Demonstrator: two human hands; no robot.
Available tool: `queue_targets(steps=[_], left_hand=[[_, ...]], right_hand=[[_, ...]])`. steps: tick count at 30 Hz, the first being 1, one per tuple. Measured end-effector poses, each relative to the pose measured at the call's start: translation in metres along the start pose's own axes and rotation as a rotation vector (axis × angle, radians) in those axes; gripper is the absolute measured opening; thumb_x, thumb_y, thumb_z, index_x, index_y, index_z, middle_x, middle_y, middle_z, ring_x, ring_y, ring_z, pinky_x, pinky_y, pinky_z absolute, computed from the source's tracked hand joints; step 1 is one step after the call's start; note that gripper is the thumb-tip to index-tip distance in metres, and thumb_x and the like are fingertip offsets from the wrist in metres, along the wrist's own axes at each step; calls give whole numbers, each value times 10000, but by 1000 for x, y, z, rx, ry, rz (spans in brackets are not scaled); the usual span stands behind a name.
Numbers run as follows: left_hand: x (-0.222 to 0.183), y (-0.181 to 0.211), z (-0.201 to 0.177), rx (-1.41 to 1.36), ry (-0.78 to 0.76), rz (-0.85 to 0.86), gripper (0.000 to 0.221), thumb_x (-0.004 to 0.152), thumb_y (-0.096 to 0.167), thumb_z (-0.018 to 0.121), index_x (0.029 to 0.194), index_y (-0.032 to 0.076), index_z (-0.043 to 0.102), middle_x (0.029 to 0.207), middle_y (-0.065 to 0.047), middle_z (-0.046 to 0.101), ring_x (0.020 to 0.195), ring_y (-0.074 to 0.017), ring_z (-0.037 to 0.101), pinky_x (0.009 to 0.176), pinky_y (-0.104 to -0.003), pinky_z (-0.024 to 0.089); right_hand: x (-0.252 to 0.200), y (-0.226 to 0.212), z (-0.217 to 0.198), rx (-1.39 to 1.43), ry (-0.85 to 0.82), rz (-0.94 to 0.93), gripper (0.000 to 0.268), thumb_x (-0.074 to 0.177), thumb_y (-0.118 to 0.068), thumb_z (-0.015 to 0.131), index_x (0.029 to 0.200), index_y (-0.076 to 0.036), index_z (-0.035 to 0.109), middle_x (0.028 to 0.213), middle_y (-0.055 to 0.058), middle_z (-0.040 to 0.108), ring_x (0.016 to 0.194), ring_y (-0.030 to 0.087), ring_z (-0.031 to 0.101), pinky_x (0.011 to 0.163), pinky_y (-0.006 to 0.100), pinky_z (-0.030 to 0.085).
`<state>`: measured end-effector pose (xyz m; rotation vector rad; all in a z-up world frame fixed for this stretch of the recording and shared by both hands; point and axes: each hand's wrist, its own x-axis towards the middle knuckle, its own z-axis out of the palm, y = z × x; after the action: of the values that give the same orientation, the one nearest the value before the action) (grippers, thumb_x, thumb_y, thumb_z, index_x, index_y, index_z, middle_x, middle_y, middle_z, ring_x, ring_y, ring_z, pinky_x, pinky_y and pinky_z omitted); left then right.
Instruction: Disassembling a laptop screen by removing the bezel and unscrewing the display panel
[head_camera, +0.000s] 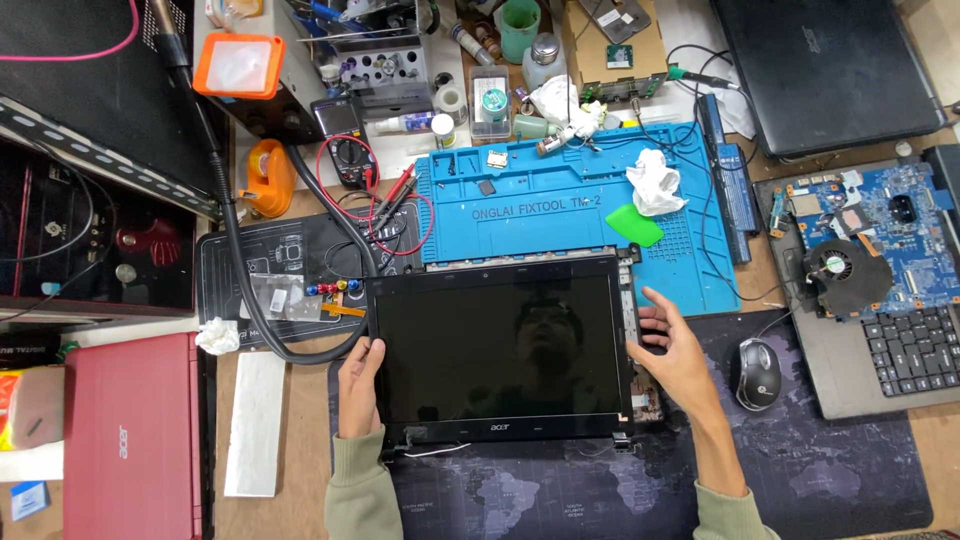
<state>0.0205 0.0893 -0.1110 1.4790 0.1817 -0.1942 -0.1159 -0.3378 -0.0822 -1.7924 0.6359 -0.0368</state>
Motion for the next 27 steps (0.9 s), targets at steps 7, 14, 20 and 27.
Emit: queue_targets(steps=[7,14,20,27], left_hand=[[-5,26,8,-29,-58,-27,291,1074,203,594,824,59,553,708,-116,619,731,-171,555,761,-362,507],[1,8,1,-81,-69,11,251,1065,207,592,850,80,575,745,-73,610,743,-143,571,743,-312,523],[2,6,-4,-115,-75,21,259,1059,204,604,844,60,585,746,-103,647,715,-160,597,731,-331,544],[-19,57,21,-168,-119,2,244,1051,216,604,877,46,620,744,-161,704,689,-206,663,714,-367,583]], right_hand=[[-2,-2,5,104,-20,19,797,764,-111,864,1493,-79,541,1185,145,628,1058,212,597,941,367,540],[-6,-3,5,311,-67,23,676,846,2,738,1472,-74,494,1103,177,642,987,288,677,944,461,569],[0,78,-3,439,-94,-1,551,926,-16,657,1436,-133,487,1025,158,732,912,218,691,924,463,557],[-9,63,-15,477,-44,-92,540,960,-51,610,1469,-173,475,852,54,710,692,88,668,670,312,598]])
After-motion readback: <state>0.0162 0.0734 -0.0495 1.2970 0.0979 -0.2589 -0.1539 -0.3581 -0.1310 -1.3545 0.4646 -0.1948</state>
